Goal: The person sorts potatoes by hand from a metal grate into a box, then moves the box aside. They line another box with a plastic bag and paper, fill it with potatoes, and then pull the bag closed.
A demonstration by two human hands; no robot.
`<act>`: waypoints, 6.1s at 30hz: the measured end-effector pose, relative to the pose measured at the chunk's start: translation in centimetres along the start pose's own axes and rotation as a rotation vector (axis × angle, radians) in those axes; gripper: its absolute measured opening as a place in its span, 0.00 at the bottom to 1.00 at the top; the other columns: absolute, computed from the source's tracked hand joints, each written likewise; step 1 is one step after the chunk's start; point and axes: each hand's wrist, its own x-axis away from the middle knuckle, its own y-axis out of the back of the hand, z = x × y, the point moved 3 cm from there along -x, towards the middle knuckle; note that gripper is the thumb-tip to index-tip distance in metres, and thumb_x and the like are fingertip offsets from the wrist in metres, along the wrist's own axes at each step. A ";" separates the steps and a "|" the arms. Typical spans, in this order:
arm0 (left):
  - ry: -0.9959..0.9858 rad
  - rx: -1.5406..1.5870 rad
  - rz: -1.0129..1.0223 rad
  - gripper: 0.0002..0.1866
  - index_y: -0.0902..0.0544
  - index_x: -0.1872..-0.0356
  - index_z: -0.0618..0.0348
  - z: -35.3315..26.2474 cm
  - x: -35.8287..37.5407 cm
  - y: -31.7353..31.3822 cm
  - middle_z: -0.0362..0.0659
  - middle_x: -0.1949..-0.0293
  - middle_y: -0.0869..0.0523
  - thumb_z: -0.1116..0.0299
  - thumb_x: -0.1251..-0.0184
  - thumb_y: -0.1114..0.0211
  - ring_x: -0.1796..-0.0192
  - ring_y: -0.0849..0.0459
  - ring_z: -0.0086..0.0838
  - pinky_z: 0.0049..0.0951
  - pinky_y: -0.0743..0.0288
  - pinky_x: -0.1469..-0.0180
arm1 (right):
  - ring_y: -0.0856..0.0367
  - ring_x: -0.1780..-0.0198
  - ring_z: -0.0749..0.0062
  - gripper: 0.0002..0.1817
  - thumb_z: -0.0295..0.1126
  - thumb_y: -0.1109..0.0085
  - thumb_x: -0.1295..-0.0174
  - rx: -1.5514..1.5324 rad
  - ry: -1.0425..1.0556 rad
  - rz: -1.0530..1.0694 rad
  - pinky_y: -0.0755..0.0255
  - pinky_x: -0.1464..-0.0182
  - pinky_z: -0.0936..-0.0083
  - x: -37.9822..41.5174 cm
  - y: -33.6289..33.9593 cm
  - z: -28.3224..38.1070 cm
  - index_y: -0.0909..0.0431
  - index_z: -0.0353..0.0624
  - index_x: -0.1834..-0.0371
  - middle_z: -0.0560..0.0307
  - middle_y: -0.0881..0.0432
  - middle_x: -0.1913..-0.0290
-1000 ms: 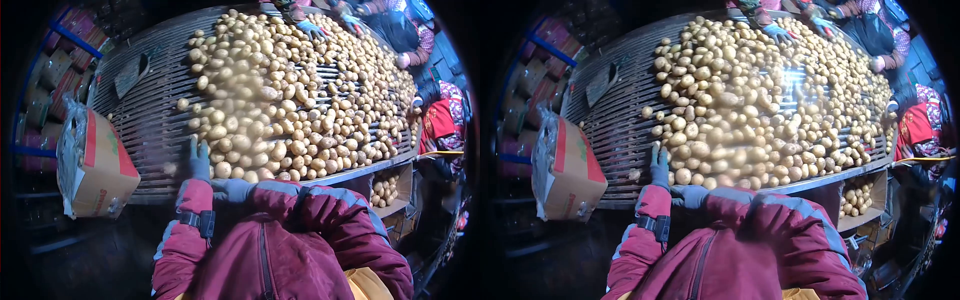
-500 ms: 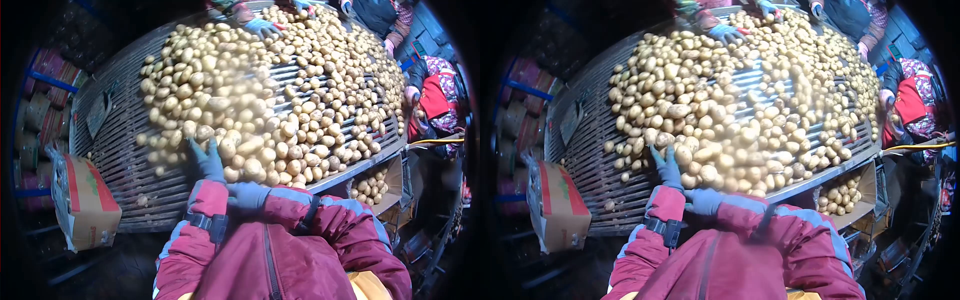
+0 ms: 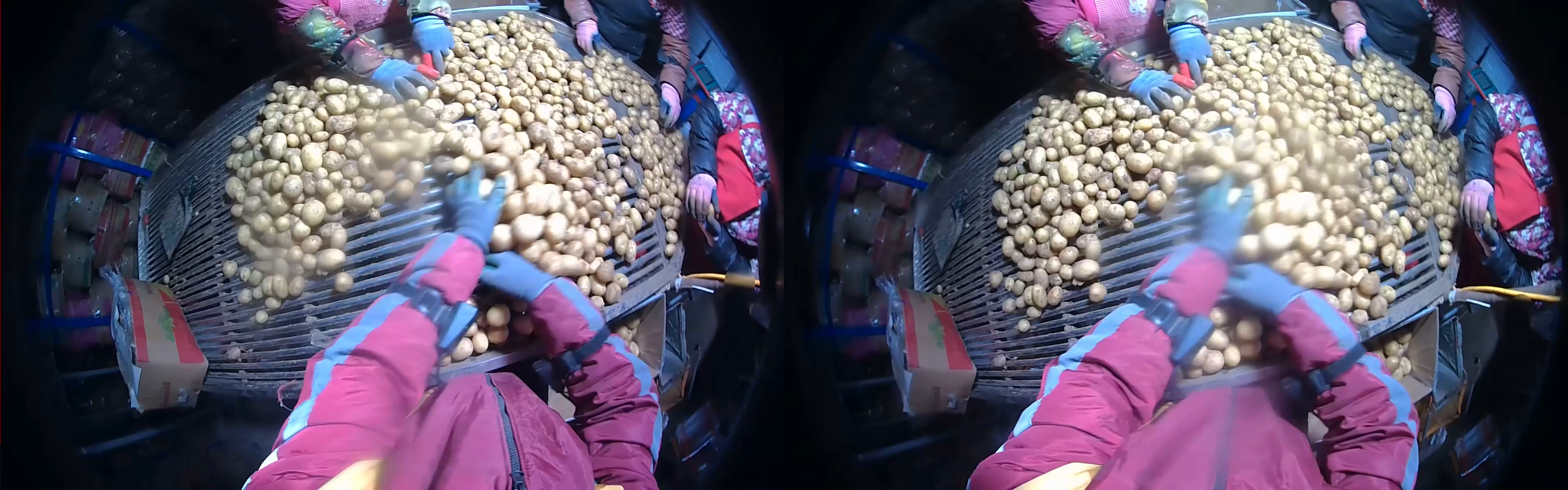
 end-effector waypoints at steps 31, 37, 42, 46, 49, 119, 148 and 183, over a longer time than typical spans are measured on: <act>0.395 0.019 -0.456 0.45 0.39 0.22 0.57 31.5 2.9 34.7 0.61 0.24 0.37 0.36 0.29 0.42 0.24 0.35 0.55 0.46 0.38 0.25 | 0.32 0.27 0.48 0.28 0.41 0.48 0.26 0.867 -0.291 -1.299 0.43 0.25 0.58 12.3 -5.8 -8.9 0.30 0.37 0.27 0.40 0.27 0.29; 0.511 0.567 -0.491 0.48 0.47 0.18 0.55 26.8 1.2 33.0 0.53 0.23 0.37 0.40 0.30 0.37 0.27 0.30 0.42 0.38 0.33 0.28 | 0.34 0.25 0.50 0.29 0.37 0.44 0.27 0.786 -0.236 -1.308 0.47 0.22 0.59 12.2 -6.1 -7.7 0.33 0.37 0.25 0.44 0.29 0.27; 0.286 0.489 -0.447 0.44 0.45 0.19 0.57 28.1 -2.4 28.6 0.53 0.24 0.34 0.45 0.27 0.38 0.27 0.31 0.41 0.37 0.36 0.27 | 0.40 0.22 0.52 0.31 0.38 0.45 0.26 0.698 -0.275 -1.269 0.51 0.21 0.59 12.0 -6.3 -5.8 0.36 0.37 0.23 0.46 0.33 0.23; 0.215 0.537 -0.474 0.44 0.41 0.22 0.62 21.9 -6.6 23.5 0.56 0.26 0.32 0.47 0.29 0.33 0.27 0.32 0.40 0.36 0.36 0.28 | 0.41 0.23 0.43 0.33 0.40 0.45 0.27 0.700 -0.304 -1.193 0.52 0.21 0.53 12.0 -5.8 -5.4 0.38 0.37 0.23 0.39 0.36 0.24; 0.227 0.439 -0.386 0.44 0.41 0.21 0.60 19.1 -8.9 21.3 0.56 0.26 0.32 0.47 0.29 0.33 0.27 0.31 0.41 0.36 0.36 0.28 | 0.42 0.23 0.41 0.34 0.41 0.45 0.28 0.655 -0.324 -1.168 0.52 0.21 0.51 12.0 -5.8 -4.4 0.38 0.36 0.23 0.37 0.36 0.24; 0.140 -0.329 0.401 0.30 0.16 0.47 0.61 19.9 -11.7 28.3 0.57 0.54 0.12 0.51 0.48 0.24 0.54 0.12 0.44 0.40 0.19 0.50 | 0.35 0.26 0.47 0.31 0.39 0.44 0.29 0.753 -0.272 -1.213 0.47 0.22 0.56 12.2 -5.9 -6.0 0.34 0.43 0.24 0.42 0.30 0.27; -0.394 -0.174 0.212 0.16 0.15 0.50 0.59 16.7 -3.1 23.0 0.54 0.54 0.15 0.70 0.40 0.31 0.49 0.17 0.50 0.43 0.23 0.46 | 0.32 0.28 0.48 0.31 0.38 0.41 0.32 0.715 -0.249 -1.237 0.45 0.23 0.56 12.4 -5.5 -6.0 0.31 0.43 0.26 0.45 0.28 0.28; -0.962 -0.080 0.964 0.40 0.27 0.29 0.57 -16.2 38.2 0.9 0.55 0.31 0.27 0.61 0.44 0.23 0.29 0.29 0.49 0.45 0.34 0.27 | 0.13 0.64 0.67 0.38 0.64 0.62 0.25 -1.756 0.345 -0.784 0.17 0.65 0.73 38.5 -19.4 -16.3 0.18 0.36 0.45 0.50 0.11 0.56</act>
